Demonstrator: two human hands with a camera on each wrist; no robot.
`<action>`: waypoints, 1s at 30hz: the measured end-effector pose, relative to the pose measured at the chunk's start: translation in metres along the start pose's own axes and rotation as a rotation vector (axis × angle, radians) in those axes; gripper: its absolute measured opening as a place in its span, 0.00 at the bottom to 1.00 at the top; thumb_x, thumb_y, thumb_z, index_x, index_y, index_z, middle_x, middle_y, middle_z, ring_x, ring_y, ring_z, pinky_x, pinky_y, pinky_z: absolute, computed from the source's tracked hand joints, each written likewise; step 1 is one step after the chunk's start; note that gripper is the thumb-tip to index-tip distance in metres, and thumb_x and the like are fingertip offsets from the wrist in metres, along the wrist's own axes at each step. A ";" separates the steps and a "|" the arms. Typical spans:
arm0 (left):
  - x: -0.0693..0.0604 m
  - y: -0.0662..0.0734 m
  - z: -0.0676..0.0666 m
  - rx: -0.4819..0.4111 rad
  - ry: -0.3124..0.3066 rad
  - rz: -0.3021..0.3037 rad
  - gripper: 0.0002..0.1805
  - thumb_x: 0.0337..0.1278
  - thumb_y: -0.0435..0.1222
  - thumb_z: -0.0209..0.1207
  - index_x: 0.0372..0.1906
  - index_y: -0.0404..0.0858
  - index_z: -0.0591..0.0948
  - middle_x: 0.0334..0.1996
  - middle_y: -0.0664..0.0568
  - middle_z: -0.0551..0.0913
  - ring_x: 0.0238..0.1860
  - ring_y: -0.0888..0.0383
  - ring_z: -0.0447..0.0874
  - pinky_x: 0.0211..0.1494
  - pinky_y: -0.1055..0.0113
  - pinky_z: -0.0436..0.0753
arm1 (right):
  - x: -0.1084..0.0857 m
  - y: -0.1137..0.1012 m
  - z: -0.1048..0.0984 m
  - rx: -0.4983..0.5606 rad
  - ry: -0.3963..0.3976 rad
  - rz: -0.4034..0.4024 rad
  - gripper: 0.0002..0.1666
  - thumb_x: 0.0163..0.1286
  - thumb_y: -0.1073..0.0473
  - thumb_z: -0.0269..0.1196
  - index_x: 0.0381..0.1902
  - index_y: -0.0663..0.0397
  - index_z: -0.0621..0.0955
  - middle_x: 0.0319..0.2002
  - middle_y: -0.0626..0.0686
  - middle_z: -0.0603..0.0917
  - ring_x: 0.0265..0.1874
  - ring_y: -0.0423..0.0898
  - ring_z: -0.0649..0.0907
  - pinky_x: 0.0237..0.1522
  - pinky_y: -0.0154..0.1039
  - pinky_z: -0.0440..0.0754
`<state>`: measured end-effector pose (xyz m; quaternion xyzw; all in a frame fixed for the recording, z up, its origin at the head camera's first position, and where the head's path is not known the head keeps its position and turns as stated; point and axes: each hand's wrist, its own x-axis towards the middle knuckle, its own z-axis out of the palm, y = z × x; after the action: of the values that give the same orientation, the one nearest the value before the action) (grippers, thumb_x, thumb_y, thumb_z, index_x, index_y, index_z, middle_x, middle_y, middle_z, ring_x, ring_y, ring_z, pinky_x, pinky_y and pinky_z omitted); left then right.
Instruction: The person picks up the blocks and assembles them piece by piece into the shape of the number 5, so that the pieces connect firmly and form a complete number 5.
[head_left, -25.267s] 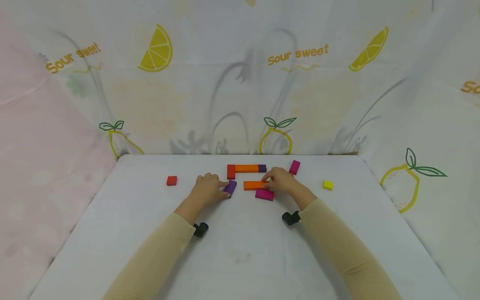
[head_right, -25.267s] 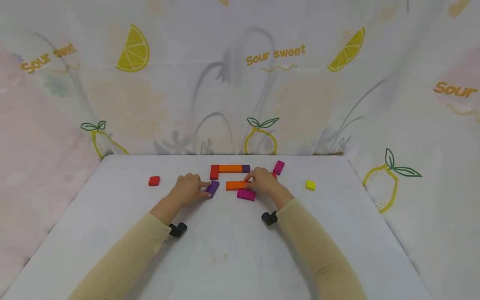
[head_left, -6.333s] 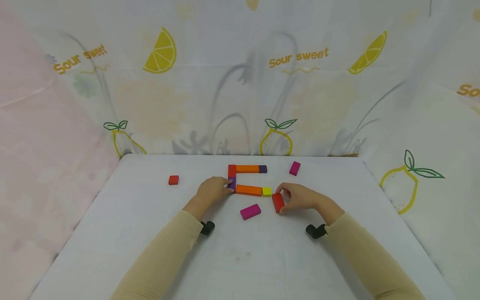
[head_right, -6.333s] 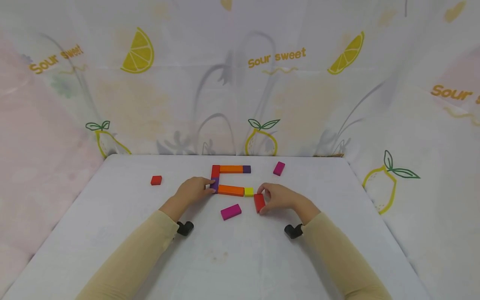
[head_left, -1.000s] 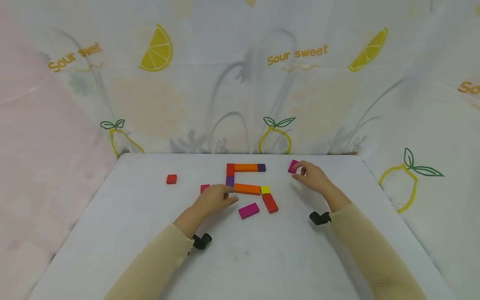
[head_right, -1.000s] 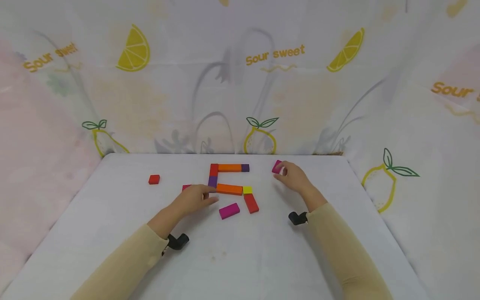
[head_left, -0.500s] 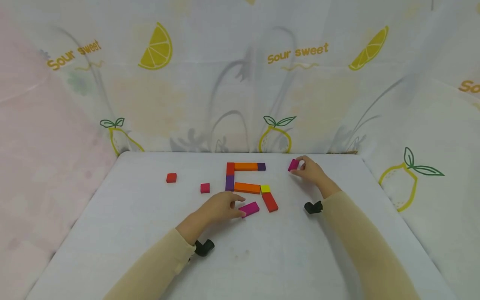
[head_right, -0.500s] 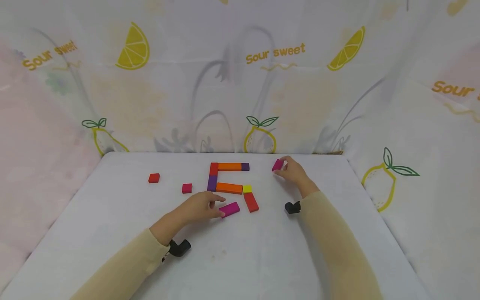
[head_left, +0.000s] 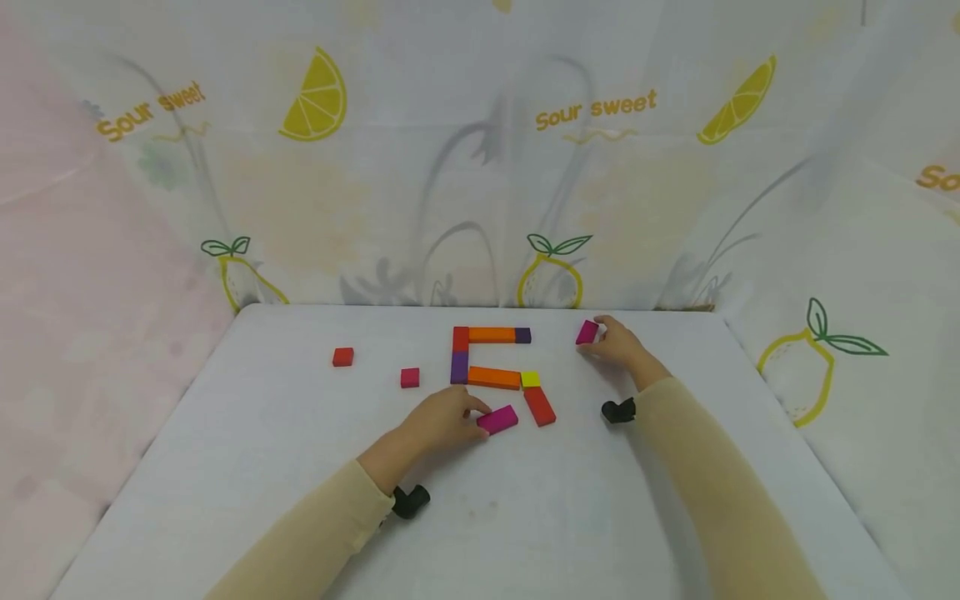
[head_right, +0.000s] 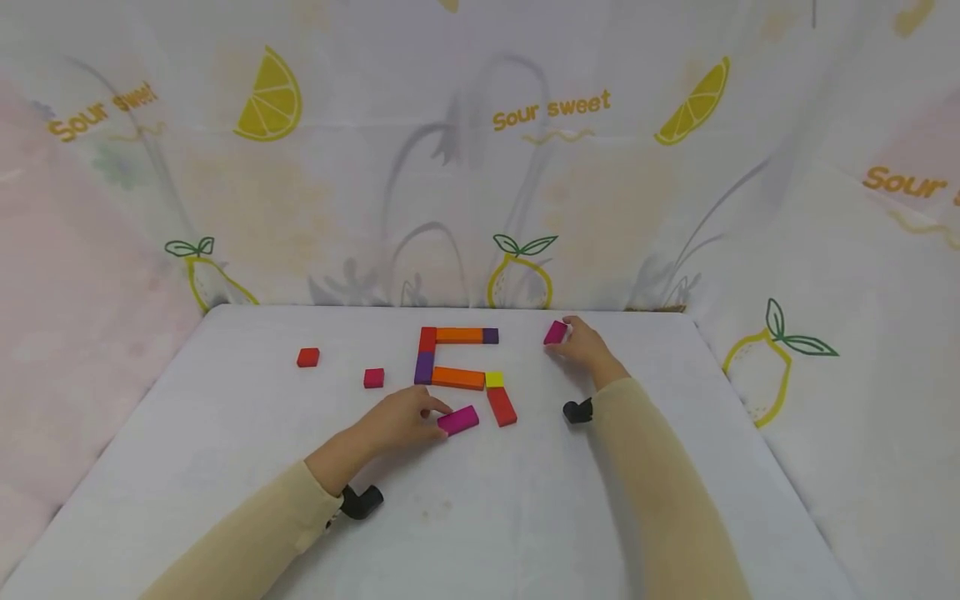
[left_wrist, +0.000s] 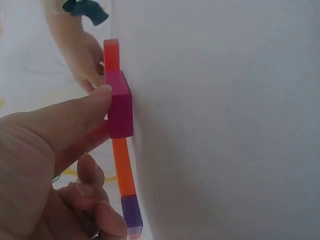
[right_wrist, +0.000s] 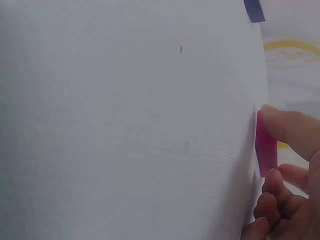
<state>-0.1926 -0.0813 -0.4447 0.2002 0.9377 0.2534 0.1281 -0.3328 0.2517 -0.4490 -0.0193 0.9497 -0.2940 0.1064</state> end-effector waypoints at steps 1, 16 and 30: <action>0.001 -0.001 0.001 0.004 0.003 0.001 0.20 0.55 0.45 0.72 0.54 0.47 0.87 0.31 0.60 0.78 0.36 0.59 0.74 0.37 0.68 0.76 | -0.001 0.000 0.000 0.000 0.001 0.004 0.45 0.67 0.50 0.67 0.73 0.66 0.61 0.54 0.68 0.75 0.53 0.60 0.74 0.62 0.56 0.70; 0.000 0.001 0.005 0.051 0.032 -0.005 0.18 0.54 0.46 0.72 0.48 0.44 0.87 0.36 0.56 0.77 0.38 0.59 0.75 0.44 0.65 0.79 | -0.003 0.000 0.003 0.031 -0.017 0.070 0.42 0.64 0.48 0.70 0.66 0.64 0.65 0.53 0.66 0.74 0.52 0.60 0.74 0.59 0.55 0.73; -0.004 0.000 -0.001 0.051 0.006 -0.039 0.16 0.51 0.49 0.73 0.44 0.47 0.88 0.33 0.58 0.74 0.35 0.60 0.74 0.39 0.66 0.76 | -0.025 0.001 0.011 0.006 -0.044 0.007 0.44 0.60 0.44 0.73 0.63 0.64 0.67 0.46 0.63 0.76 0.45 0.56 0.76 0.48 0.49 0.76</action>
<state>-0.1891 -0.0832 -0.4435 0.1844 0.9480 0.2274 0.1249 -0.3063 0.2488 -0.4538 -0.0221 0.9463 -0.2960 0.1285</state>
